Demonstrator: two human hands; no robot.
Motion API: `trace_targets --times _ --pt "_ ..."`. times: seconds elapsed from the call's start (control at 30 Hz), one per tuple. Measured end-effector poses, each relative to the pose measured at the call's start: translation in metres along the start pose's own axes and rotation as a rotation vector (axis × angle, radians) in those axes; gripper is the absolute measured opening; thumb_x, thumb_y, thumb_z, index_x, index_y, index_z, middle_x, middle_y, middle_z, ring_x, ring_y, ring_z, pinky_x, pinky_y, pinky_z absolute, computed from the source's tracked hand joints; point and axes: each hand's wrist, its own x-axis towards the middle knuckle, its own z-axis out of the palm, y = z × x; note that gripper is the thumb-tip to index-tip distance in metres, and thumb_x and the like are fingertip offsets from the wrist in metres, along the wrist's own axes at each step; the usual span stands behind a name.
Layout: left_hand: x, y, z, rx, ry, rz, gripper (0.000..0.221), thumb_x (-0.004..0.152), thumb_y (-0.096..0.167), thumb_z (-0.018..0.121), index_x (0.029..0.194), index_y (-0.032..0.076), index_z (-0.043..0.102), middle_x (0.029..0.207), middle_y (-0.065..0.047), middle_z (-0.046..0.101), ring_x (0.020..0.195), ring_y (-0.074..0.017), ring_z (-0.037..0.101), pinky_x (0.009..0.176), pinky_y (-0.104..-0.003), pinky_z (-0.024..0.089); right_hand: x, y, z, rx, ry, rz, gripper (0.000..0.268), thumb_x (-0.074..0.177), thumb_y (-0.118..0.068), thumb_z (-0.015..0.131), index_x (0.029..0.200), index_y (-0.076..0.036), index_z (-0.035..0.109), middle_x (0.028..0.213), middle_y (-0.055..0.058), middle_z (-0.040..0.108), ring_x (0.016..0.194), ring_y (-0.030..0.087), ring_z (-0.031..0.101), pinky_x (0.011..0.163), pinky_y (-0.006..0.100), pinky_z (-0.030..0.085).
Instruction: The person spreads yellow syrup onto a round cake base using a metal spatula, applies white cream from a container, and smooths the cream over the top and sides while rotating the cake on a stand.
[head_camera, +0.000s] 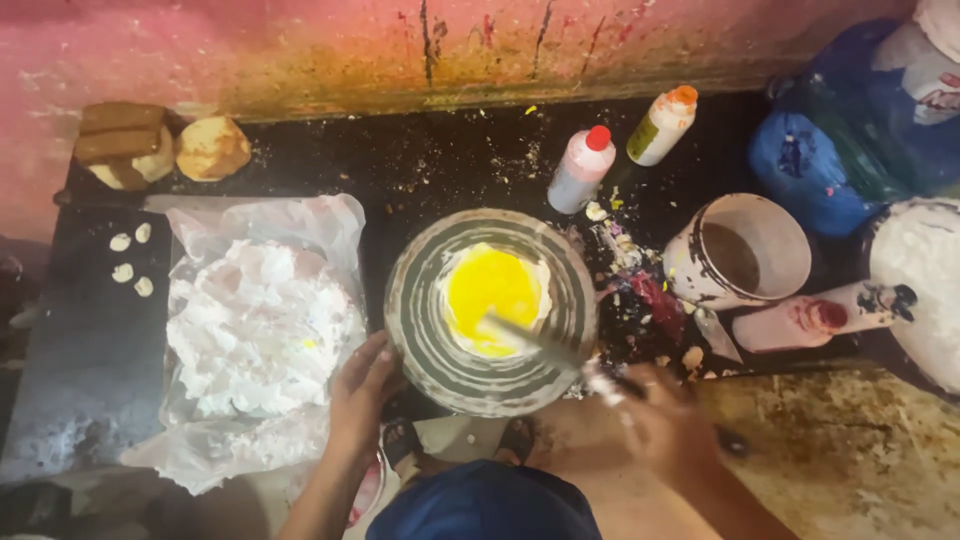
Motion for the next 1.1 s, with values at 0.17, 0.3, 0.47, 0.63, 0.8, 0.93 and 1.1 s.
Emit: trace_targets --times 0.17,0.3,0.47,0.63,0.8,0.93,1.1 --pt "-0.04 -0.025 0.024 0.298 0.146 0.393 0.043 0.098 0.02 0.064 0.137 0.001 0.059 0.123 -0.012 0.069 0.105 -0.0212 0.068 0.087 -0.032 0.056 0.024 0.024 -0.005 0.129 0.16 0.215 0.027 0.09 -0.026 0.074 0.109 -0.008 0.074 0.114 0.01 0.07 0.092 0.032 0.07 0.078 0.039 0.056" --pt "-0.072 -0.03 0.073 0.363 -0.388 0.686 0.053 0.096 0.012 0.071 0.142 -0.003 0.049 0.125 -0.012 0.068 0.108 -0.0208 0.067 0.092 -0.033 0.053 0.056 -0.028 0.023 1.206 -0.009 0.355 0.026 0.09 -0.014 0.07 0.114 -0.004 0.068 0.102 0.005 0.074 0.089 0.01 0.07 0.078 0.026 0.058" --pt "-0.082 -0.047 0.121 0.307 -0.357 0.159 0.034 0.102 0.022 0.055 0.131 0.006 0.062 0.096 -0.007 0.072 0.081 -0.0139 0.064 0.073 -0.032 0.055 0.082 -0.08 0.031 1.341 0.212 0.355 0.025 0.104 -0.019 0.061 0.105 0.002 0.074 0.092 0.006 0.073 0.083 0.008 0.062 0.073 0.025 0.051" --pt "-0.075 -0.069 0.065 0.695 -0.307 0.261 0.029 0.102 0.027 0.055 0.118 0.006 0.067 0.073 -0.009 0.067 0.07 -0.0182 0.064 0.07 -0.033 0.052 0.108 -0.071 0.013 1.425 0.305 0.462 0.025 0.105 -0.021 0.06 0.105 0.002 0.071 0.091 0.005 0.069 0.079 0.008 0.058 0.07 0.026 0.049" --pt "-0.074 -0.092 0.008 0.77 -0.372 0.329 0.024 0.102 0.026 0.056 0.108 0.007 0.071 0.08 -0.01 0.074 0.079 -0.0213 0.071 0.077 -0.034 0.054 0.136 -0.066 -0.008 1.786 0.233 0.47 0.024 0.101 -0.019 0.059 0.103 0.003 0.067 0.093 0.011 0.073 0.078 0.014 0.073 0.072 0.027 0.062" --pt "-0.066 -0.099 -0.033 0.831 -0.323 0.364 0.026 0.097 0.025 0.061 0.114 0.009 0.071 0.093 -0.013 0.079 0.094 -0.0244 0.076 0.085 -0.036 0.054 0.147 -0.071 -0.029 1.67 0.11 0.508 0.024 0.105 -0.023 0.059 0.108 -0.001 0.069 0.094 0.011 0.076 0.056 0.004 0.048 0.038 0.013 0.032" --pt "-0.032 -0.13 -0.106 0.895 -0.251 0.575 0.034 0.09 0.027 0.068 0.12 0.01 0.071 0.096 -0.015 0.077 0.097 -0.031 0.076 0.087 -0.038 0.053 0.173 -0.056 -0.039 1.556 0.232 0.481 0.036 0.108 -0.025 0.05 0.108 0.005 0.069 0.097 0.013 0.076 0.078 0.013 0.072 0.052 0.016 0.047"
